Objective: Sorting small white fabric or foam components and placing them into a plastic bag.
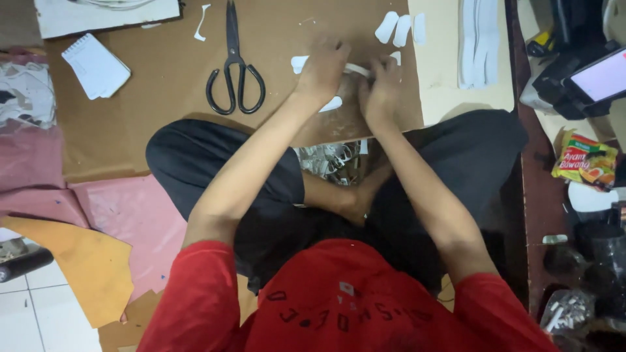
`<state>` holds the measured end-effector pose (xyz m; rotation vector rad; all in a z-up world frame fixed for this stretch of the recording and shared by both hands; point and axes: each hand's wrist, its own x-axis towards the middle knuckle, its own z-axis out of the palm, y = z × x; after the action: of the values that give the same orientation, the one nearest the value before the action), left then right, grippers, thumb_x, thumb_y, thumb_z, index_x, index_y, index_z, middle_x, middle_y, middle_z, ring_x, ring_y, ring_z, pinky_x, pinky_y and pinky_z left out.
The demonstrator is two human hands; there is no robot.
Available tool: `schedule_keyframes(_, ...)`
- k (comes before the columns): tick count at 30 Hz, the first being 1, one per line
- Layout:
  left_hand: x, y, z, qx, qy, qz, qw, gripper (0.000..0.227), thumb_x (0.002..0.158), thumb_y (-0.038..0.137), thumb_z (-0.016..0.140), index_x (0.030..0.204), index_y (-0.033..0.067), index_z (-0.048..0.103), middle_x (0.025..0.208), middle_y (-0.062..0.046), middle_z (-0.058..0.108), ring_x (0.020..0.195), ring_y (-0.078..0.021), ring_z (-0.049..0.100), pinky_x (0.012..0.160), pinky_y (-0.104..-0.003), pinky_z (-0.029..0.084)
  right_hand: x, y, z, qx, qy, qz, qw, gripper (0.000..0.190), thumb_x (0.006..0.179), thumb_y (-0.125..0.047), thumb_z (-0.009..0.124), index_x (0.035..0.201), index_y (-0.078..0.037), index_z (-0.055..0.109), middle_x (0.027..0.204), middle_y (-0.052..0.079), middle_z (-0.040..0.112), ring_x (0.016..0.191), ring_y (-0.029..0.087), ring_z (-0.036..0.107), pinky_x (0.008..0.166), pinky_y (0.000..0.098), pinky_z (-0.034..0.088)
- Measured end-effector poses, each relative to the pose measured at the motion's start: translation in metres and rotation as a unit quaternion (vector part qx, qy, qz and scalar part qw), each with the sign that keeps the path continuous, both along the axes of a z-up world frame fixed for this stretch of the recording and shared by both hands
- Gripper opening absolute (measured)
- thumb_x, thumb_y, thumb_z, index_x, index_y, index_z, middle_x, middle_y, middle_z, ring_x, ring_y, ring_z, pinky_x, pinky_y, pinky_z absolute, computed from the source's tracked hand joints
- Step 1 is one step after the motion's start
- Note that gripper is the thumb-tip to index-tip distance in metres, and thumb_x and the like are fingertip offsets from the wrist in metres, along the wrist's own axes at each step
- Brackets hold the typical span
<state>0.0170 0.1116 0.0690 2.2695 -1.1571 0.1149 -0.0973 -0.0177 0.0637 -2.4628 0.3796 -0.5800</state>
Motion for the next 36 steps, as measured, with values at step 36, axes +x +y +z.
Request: schedule_keyframes(36,-0.015,0.001,0.012,-0.137,0.092,-0.023,0.986,0.030,0.081,0.012,0.071,0.109,0.0038,0.066,0.103,-0.018,0.069,0.092,-0.0384,0.065,0.080,-0.046,0.052,-0.012,-0.011,0.085,0.011,-0.007,0.111,0.994,0.022,0.087,0.003,0.064,0.108,0.003,0.070,0.097,0.018,0.070,0.083,0.034,0.063,0.076,0.0422,0.049)
